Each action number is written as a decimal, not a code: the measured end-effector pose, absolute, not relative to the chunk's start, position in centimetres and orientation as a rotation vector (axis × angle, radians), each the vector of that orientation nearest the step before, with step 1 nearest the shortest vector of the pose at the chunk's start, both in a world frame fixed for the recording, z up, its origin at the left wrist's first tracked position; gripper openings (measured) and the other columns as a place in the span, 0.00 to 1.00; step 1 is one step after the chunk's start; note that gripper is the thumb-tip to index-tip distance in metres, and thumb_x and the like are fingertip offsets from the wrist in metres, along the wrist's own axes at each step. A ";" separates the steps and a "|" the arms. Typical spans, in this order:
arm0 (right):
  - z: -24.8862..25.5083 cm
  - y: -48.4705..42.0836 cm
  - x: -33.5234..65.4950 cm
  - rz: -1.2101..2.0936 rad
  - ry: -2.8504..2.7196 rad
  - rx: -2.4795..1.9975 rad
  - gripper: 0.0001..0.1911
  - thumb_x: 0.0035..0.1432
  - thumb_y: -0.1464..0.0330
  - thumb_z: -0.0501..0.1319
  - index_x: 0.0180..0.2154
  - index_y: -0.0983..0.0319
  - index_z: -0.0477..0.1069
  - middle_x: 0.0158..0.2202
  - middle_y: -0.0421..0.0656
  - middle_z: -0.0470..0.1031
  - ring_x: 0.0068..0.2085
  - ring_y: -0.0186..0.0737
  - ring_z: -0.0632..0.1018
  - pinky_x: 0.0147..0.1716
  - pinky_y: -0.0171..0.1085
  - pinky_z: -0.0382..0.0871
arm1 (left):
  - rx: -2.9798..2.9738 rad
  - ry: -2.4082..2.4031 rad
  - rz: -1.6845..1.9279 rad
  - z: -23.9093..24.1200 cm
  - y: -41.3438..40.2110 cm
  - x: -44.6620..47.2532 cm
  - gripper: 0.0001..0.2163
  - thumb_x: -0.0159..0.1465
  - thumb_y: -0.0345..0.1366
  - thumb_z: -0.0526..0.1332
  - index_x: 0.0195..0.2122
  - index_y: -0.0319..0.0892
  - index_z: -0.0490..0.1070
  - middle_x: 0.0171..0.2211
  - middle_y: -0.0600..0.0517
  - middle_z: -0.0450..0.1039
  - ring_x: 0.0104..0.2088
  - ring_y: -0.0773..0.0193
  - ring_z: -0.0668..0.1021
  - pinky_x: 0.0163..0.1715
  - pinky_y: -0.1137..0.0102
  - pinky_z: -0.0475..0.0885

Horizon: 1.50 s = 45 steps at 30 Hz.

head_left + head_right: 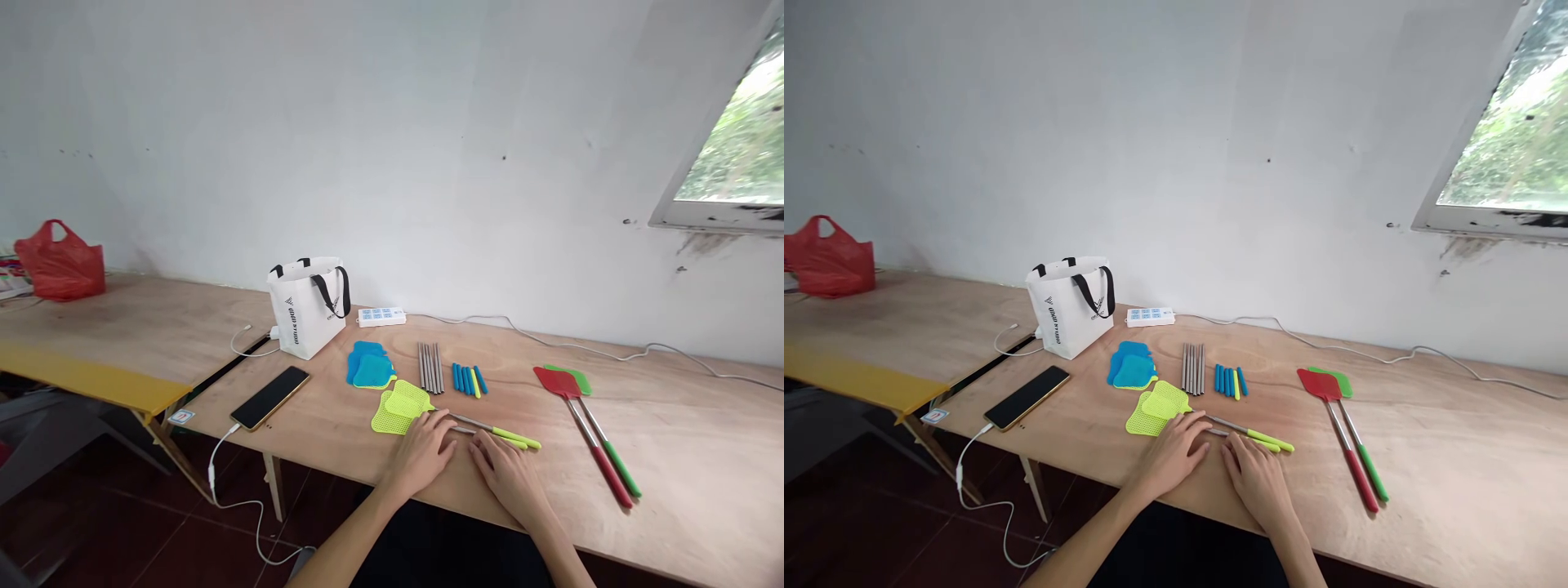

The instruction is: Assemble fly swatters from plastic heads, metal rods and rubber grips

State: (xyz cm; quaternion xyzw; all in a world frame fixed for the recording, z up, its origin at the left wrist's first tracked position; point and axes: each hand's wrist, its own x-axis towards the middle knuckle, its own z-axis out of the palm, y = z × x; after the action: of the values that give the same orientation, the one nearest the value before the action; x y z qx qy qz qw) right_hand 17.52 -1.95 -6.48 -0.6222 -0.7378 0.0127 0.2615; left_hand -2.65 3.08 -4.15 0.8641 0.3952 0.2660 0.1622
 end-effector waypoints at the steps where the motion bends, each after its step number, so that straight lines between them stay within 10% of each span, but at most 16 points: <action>1: -6.5 -2.0 17.5 0.038 -1.995 -1.679 0.16 0.72 0.58 0.46 0.40 0.56 0.69 0.40 0.44 0.82 0.41 0.46 0.82 0.41 0.42 0.70 | 2.465 1.126 0.761 -4.2 3.1 -2.6 0.15 0.69 0.35 0.60 0.57 0.49 0.71 0.64 0.51 0.67 0.60 0.52 0.70 0.60 0.55 0.67; 45: -6.5 -1.9 17.5 0.004 -2.018 -1.669 0.15 0.73 0.59 0.48 0.39 0.56 0.69 0.40 0.43 0.82 0.40 0.45 0.82 0.40 0.40 0.69 | 2.538 1.129 0.723 -3.9 3.1 -2.8 0.14 0.70 0.37 0.59 0.56 0.47 0.68 0.54 0.49 0.72 0.56 0.53 0.72 0.55 0.58 0.66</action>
State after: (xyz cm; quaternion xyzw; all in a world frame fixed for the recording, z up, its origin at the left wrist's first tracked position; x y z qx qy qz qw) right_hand 17.53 -1.86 -6.47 -0.6155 -0.7446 0.0013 0.2584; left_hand -2.79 3.10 -3.87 0.8760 0.3899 0.2497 0.1351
